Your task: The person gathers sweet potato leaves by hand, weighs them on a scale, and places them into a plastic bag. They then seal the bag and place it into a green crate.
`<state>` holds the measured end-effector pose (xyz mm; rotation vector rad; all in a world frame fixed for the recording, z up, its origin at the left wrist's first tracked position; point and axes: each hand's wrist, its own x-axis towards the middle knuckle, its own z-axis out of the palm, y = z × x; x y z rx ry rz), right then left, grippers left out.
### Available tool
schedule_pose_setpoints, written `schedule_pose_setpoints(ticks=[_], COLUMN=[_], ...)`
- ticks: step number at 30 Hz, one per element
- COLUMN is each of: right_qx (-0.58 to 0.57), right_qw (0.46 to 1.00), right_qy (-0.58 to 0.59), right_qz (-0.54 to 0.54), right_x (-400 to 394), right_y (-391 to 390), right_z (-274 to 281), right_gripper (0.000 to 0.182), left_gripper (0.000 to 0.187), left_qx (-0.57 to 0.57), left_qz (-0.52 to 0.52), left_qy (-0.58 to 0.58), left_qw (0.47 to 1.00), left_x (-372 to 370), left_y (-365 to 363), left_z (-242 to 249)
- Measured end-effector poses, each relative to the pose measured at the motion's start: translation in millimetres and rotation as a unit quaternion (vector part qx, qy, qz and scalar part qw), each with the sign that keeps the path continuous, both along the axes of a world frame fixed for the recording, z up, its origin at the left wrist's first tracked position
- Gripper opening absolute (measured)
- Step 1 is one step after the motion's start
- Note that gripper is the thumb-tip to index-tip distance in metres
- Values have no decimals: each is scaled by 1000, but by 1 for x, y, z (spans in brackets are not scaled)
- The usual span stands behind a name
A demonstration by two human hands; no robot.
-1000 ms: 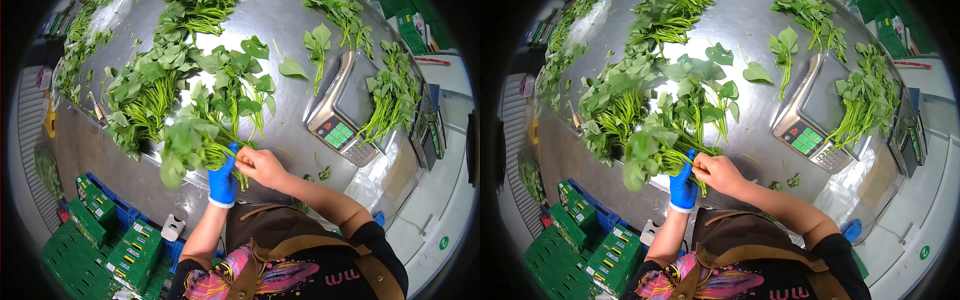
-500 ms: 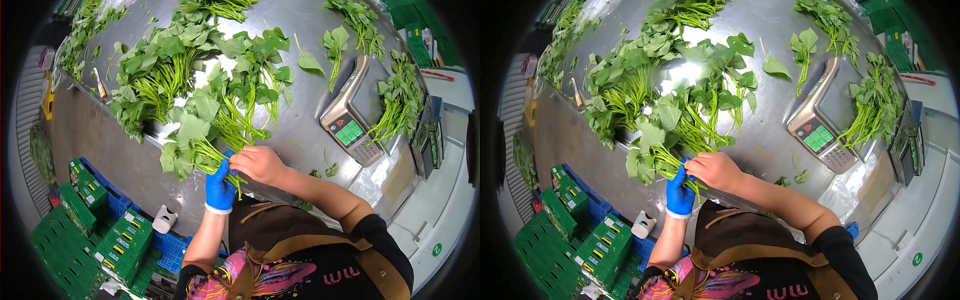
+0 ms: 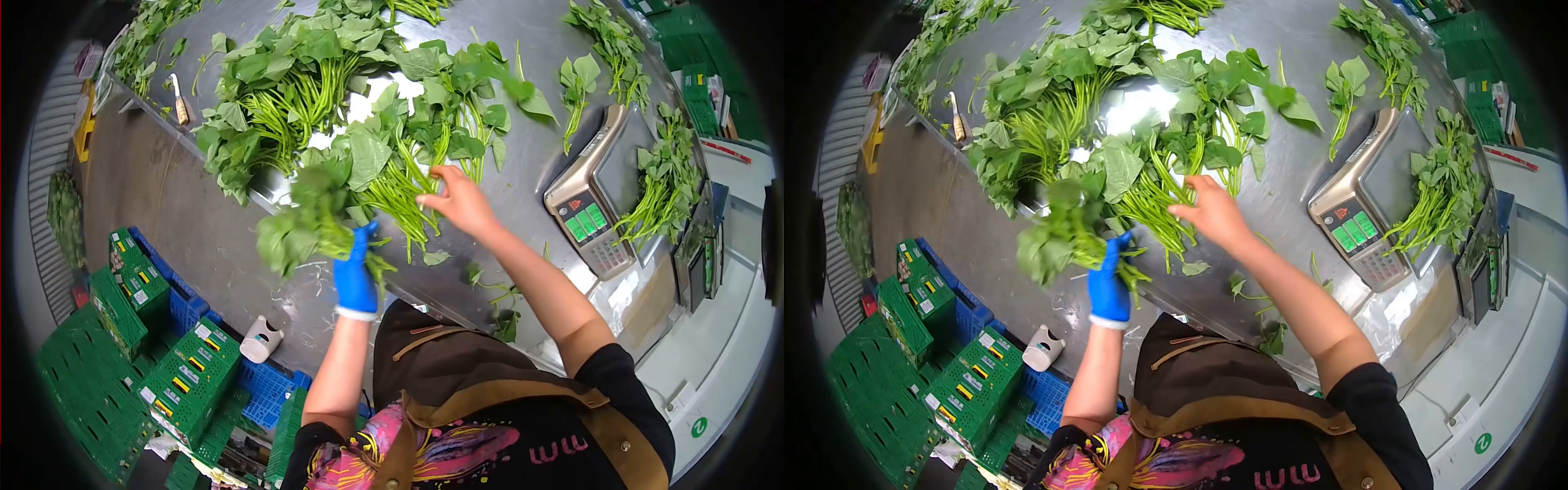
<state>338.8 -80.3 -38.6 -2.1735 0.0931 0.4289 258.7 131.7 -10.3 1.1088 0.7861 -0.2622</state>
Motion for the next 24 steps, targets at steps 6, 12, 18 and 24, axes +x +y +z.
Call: schedule_pose_setpoints(ticks=[6, 12, 18, 24], right_qx=[-30, 130, 452, 469], right_qw=[996, 989, 825, 834], right_qy=[40, -77, 215, 145], right_qz=[81, 6, -263, -252], right_x=[-16, -11, -22, -26], right_y=[39, 24, -1, -8], right_z=[-8, 30, 23, 24], right_gripper=[64, 39, 23, 32], left_gripper=[26, 32, 32, 34], left_qx=[-148, -117, -195, -143], left_qz=[131, 123, 129, 80], left_qy=[8, -76, -9, -35], left_qw=[980, 983, 972, 986], left_x=[16, 16, 5, 8], left_y=[-41, -27, -16, -28], left_z=[-40, -7, -37, -30])
